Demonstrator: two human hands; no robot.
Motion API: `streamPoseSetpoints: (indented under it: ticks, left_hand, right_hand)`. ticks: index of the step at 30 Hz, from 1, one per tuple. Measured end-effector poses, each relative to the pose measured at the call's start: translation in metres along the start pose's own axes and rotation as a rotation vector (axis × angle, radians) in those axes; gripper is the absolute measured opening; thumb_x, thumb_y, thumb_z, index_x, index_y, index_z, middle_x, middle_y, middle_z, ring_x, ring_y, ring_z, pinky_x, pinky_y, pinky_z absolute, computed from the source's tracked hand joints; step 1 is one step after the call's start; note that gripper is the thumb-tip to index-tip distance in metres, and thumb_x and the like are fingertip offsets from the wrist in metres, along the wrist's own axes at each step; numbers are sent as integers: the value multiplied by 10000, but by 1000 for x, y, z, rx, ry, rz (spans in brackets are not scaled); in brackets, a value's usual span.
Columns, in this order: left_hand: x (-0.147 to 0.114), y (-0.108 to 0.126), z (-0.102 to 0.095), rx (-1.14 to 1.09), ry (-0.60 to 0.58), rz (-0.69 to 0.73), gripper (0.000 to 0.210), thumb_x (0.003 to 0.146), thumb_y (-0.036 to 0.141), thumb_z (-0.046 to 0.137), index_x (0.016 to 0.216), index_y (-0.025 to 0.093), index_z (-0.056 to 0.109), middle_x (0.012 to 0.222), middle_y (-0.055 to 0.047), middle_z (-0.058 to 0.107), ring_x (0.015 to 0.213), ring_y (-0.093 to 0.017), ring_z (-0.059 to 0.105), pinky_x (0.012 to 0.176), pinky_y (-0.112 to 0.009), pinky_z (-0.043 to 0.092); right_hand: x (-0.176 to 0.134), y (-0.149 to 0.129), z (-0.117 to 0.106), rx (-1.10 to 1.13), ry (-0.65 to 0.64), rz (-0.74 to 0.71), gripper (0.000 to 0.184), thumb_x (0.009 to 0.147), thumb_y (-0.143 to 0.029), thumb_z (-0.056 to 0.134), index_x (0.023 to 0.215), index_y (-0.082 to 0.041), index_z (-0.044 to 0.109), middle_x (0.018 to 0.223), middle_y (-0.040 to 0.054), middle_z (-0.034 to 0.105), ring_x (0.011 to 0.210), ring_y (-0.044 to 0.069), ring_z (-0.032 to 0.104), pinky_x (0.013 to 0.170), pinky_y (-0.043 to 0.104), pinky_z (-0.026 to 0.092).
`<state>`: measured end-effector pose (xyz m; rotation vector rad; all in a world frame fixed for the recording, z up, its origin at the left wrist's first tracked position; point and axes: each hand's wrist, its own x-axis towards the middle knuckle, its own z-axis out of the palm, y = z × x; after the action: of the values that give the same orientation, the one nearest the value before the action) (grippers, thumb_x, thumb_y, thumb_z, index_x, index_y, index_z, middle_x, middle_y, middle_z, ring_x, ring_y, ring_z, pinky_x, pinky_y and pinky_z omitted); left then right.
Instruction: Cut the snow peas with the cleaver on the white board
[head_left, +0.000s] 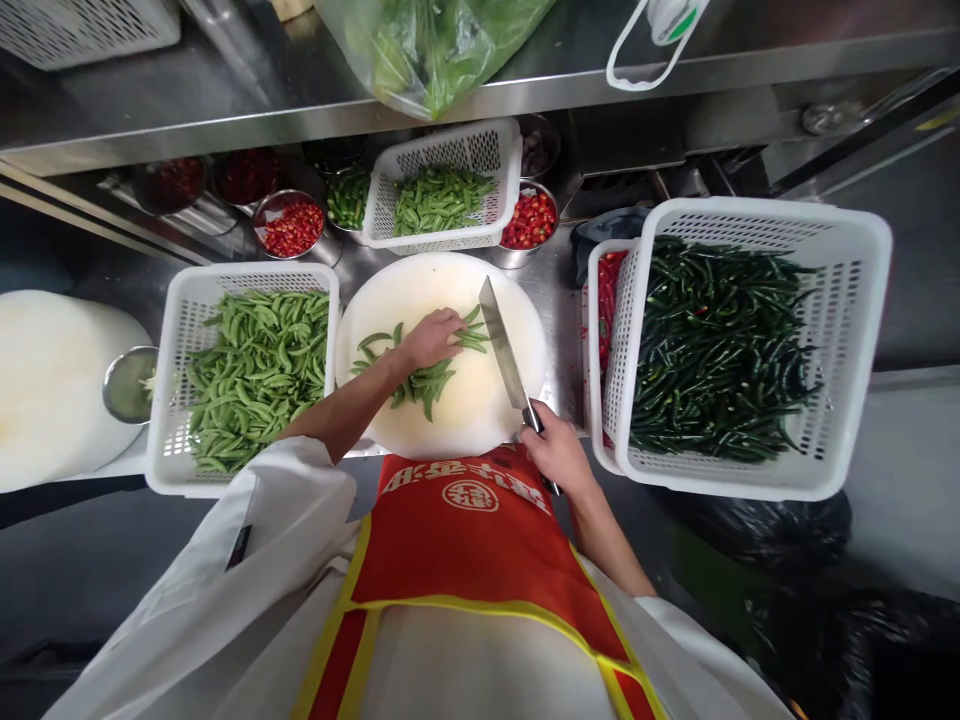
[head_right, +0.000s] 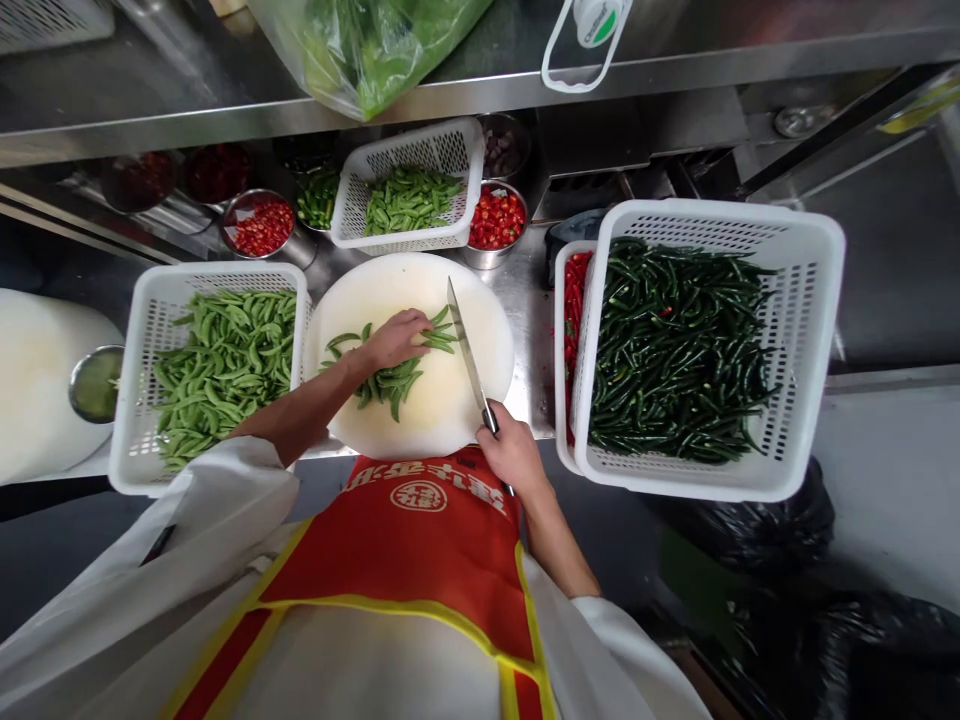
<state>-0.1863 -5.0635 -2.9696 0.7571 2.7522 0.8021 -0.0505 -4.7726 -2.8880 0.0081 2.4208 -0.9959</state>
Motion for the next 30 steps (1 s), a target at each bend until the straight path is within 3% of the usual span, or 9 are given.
streamPoseSetpoints:
  ticks: [6, 12, 16, 19, 24, 30]
  left_hand:
    - [6, 7, 7, 80, 4, 6, 451, 843, 323, 725, 1259, 177, 630, 1318, -127, 566, 1233, -315, 528, 1074, -436, 439]
    - [21, 10, 17, 117, 91, -84, 309, 915, 303, 634, 1193, 171, 651, 1186, -118, 614, 1132, -290, 567, 1053, -438, 451]
    - [17, 12, 8, 53, 106, -118, 339, 862, 306, 715, 1174, 192, 649, 1195, -97, 617, 1144, -274, 573, 1072, -425, 460]
    - [7, 13, -5, 10, 156, -249, 224, 890, 283, 666, 1095, 194, 666, 1128, -87, 634, 1099, -250, 602, 1020, -383, 493]
    - [-3, 13, -8, -29, 63, -307, 104, 900, 199, 572, 899, 200, 676, 930, -59, 668, 884, -218, 641, 842, -345, 527]
    - [1, 16, 0, -100, 86, -338, 131, 900, 183, 559, 930, 186, 688, 956, -63, 685, 865, -209, 649, 837, -343, 524]
  right_hand:
    - [-3, -7, 11, -32, 31, 16, 492, 837, -331, 449, 1282, -229, 631, 686, -11, 591, 588, 195, 516, 656, 299, 379]
    - [-5, -7, 10, 4, 69, 32, 500, 831, -329, 463, 1289, -218, 631, 721, -4, 609, 631, 196, 559, 674, 296, 408]
    - [-3, -4, 5, -1, 85, 47, 459, 848, -325, 466, 1257, -217, 646, 673, -10, 597, 608, 195, 556, 634, 290, 392]
    - [1, -1, 0, -42, 78, 7, 432, 860, -321, 472, 1237, -219, 659, 734, 13, 645, 641, 202, 573, 638, 293, 386]
    - [10, -1, -6, -139, 51, -85, 460, 869, -300, 462, 1280, -207, 646, 867, 55, 714, 772, 237, 637, 700, 304, 408]
    - [10, -6, -5, -179, 12, -87, 494, 867, -298, 463, 1322, -204, 630, 873, 51, 727, 790, 238, 658, 707, 293, 424]
